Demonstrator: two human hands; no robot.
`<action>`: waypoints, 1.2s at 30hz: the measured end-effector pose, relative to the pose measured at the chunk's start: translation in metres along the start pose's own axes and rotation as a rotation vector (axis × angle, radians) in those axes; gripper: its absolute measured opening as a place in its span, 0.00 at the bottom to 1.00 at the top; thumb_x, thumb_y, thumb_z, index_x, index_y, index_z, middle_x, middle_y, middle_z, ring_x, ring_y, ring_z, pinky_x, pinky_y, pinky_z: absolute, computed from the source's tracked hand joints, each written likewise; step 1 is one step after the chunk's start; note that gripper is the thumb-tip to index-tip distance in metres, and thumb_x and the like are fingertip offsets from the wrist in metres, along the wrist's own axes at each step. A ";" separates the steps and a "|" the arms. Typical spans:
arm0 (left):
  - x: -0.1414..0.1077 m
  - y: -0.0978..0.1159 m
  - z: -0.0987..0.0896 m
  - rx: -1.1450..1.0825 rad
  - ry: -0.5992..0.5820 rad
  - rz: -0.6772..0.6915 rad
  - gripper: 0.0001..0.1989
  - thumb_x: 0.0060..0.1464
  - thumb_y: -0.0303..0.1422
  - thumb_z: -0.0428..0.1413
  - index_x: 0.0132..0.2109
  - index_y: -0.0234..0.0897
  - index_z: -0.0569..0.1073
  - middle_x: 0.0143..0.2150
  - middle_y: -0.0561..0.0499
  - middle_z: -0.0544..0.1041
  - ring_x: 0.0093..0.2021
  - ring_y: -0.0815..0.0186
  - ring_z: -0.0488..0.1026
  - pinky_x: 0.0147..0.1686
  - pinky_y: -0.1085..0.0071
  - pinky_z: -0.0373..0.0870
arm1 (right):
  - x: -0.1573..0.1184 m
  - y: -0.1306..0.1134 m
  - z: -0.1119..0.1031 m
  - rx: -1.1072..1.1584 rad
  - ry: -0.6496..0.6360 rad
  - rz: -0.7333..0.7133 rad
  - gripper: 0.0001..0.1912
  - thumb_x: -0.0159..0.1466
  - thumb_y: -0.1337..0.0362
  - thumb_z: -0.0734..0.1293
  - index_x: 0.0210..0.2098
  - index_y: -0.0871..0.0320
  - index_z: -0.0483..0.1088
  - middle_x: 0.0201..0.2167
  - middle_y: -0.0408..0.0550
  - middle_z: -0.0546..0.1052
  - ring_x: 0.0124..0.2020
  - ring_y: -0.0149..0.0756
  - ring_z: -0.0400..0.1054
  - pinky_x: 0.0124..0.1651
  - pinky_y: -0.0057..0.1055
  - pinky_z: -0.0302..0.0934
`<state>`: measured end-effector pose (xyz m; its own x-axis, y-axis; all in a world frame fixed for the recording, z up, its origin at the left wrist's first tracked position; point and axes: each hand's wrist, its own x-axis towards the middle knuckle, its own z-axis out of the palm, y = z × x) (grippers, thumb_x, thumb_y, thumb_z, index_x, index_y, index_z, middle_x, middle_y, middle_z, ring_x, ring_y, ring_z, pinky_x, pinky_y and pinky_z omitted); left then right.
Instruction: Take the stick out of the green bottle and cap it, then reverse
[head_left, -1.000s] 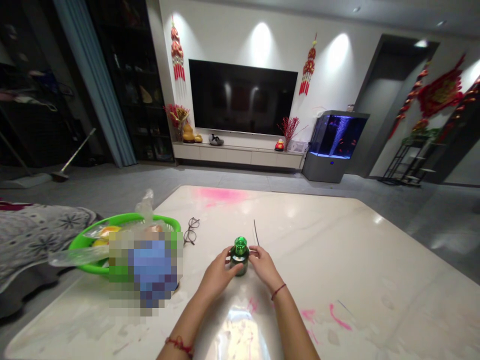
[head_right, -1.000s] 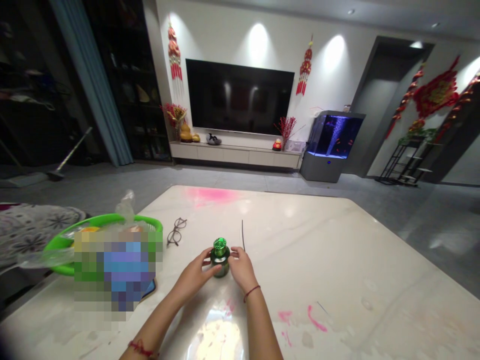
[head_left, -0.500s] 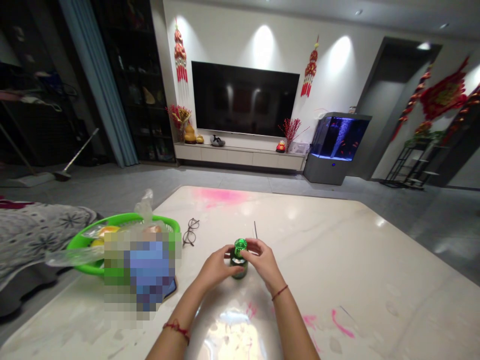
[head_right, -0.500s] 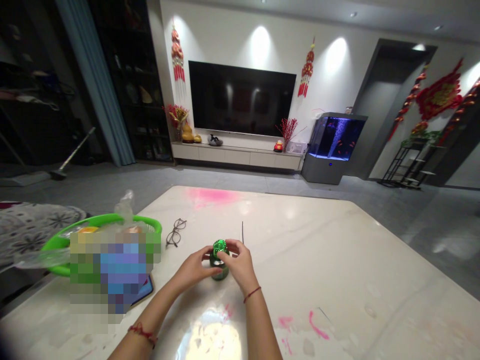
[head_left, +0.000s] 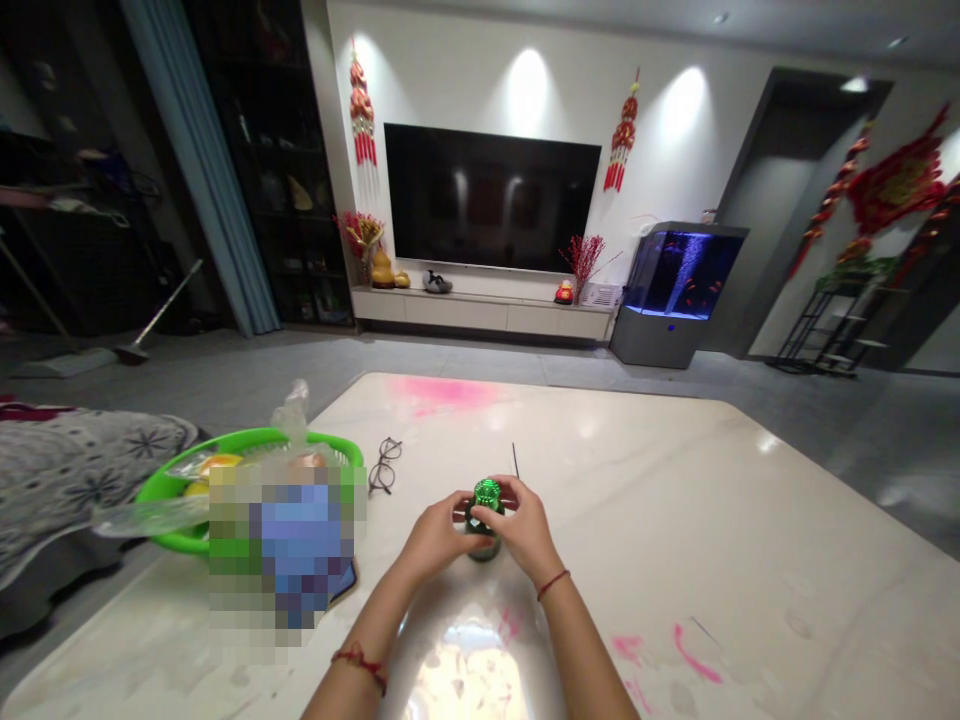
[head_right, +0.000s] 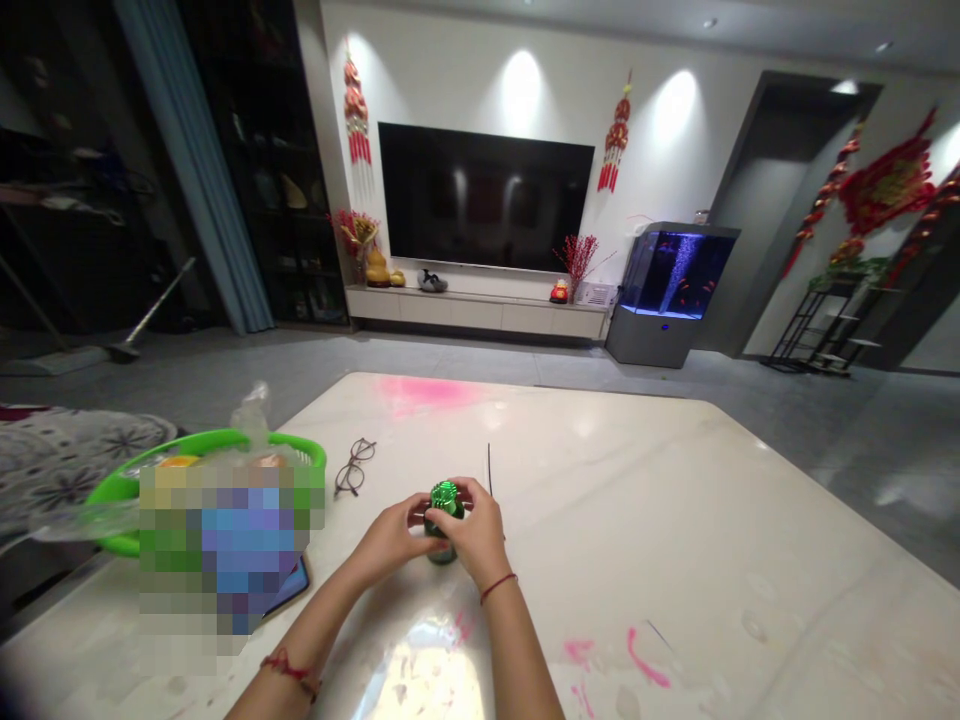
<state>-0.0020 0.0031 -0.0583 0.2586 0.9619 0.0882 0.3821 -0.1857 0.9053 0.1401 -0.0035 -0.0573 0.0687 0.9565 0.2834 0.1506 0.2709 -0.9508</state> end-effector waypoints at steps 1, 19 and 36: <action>0.000 0.000 0.000 -0.003 -0.002 -0.007 0.26 0.30 0.33 0.63 0.43 0.38 0.72 0.41 0.47 0.77 0.41 0.61 0.72 0.43 0.70 0.66 | 0.000 0.000 0.000 -0.009 -0.002 -0.005 0.18 0.44 0.62 0.71 0.36 0.58 0.70 0.33 0.47 0.76 0.36 0.40 0.70 0.42 0.36 0.64; 0.001 -0.002 0.000 0.020 -0.014 0.006 0.28 0.31 0.36 0.63 0.45 0.38 0.71 0.43 0.46 0.76 0.42 0.59 0.72 0.42 0.69 0.66 | -0.002 0.000 -0.008 0.072 -0.090 0.007 0.24 0.48 0.65 0.68 0.46 0.57 0.67 0.42 0.48 0.75 0.43 0.39 0.69 0.48 0.37 0.62; 0.000 0.002 0.001 0.075 -0.033 -0.005 0.29 0.31 0.36 0.62 0.46 0.37 0.69 0.43 0.47 0.75 0.43 0.60 0.71 0.43 0.68 0.65 | -0.004 0.001 -0.016 0.052 -0.040 0.032 0.14 0.48 0.67 0.68 0.34 0.58 0.65 0.34 0.47 0.73 0.37 0.36 0.70 0.42 0.35 0.64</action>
<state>-0.0004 0.0022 -0.0573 0.2849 0.9560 0.0695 0.4483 -0.1970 0.8719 0.1553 -0.0089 -0.0574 0.0332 0.9680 0.2486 0.0979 0.2444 -0.9647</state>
